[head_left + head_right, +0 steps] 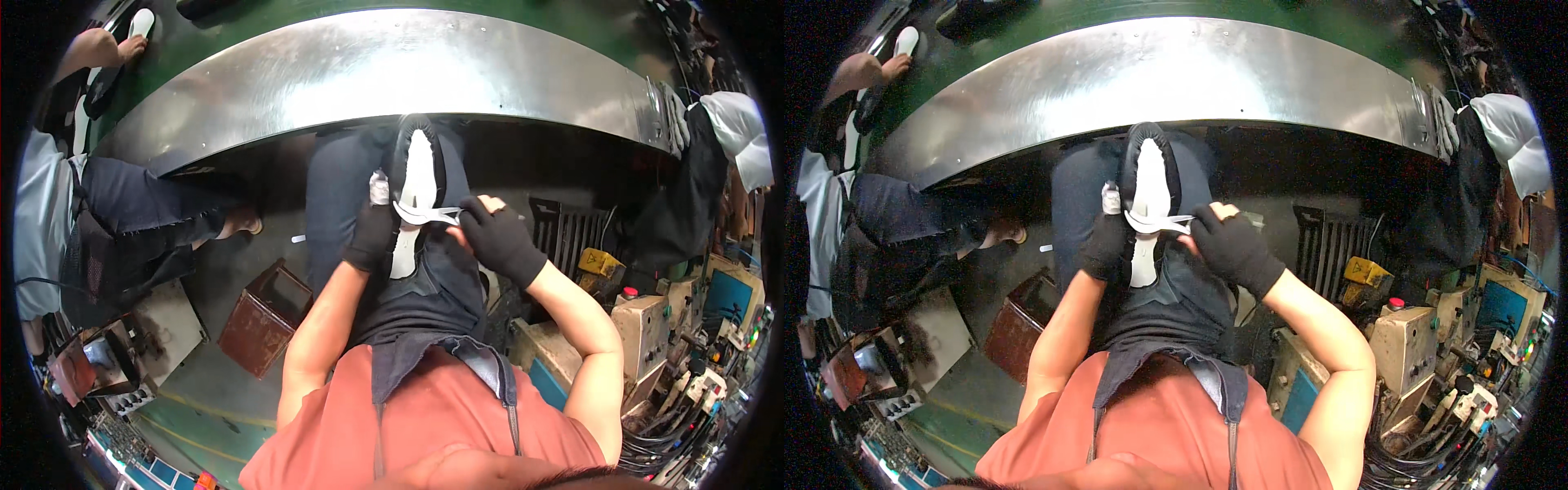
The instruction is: The person repeatedly picks up black shoes from a conveyor belt and uses a metal scraper tool to trim or clean the white soles. They hold the shoe on their lap, scrape the sole surface, and then place the shoe back onto the moving belt.
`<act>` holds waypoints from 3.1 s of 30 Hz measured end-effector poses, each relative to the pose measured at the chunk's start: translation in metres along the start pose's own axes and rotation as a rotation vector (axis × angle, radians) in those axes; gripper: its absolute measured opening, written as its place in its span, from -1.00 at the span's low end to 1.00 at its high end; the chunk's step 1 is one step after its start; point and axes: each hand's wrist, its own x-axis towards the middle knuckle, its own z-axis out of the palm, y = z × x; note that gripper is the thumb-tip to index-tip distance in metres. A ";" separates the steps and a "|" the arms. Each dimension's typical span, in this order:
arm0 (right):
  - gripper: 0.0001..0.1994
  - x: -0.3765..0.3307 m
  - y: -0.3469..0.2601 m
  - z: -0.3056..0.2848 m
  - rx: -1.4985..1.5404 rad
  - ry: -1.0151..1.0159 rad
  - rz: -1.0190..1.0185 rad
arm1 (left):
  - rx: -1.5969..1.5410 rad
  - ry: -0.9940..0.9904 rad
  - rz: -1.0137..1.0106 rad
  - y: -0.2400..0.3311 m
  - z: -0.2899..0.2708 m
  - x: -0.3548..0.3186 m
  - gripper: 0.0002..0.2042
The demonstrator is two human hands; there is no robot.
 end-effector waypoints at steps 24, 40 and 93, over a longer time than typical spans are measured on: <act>-0.65 0.039 -0.002 -0.011 0.268 -0.212 -0.393 | 0.139 -0.462 0.219 -0.001 -0.033 0.001 0.11; -0.46 -0.091 -0.079 0.100 1.348 0.263 1.193 | 0.229 -0.262 0.418 0.063 -0.001 -0.021 0.25; -0.47 -0.040 0.078 0.026 1.088 -0.150 1.100 | 1.199 0.313 0.725 0.294 -0.270 0.377 -0.24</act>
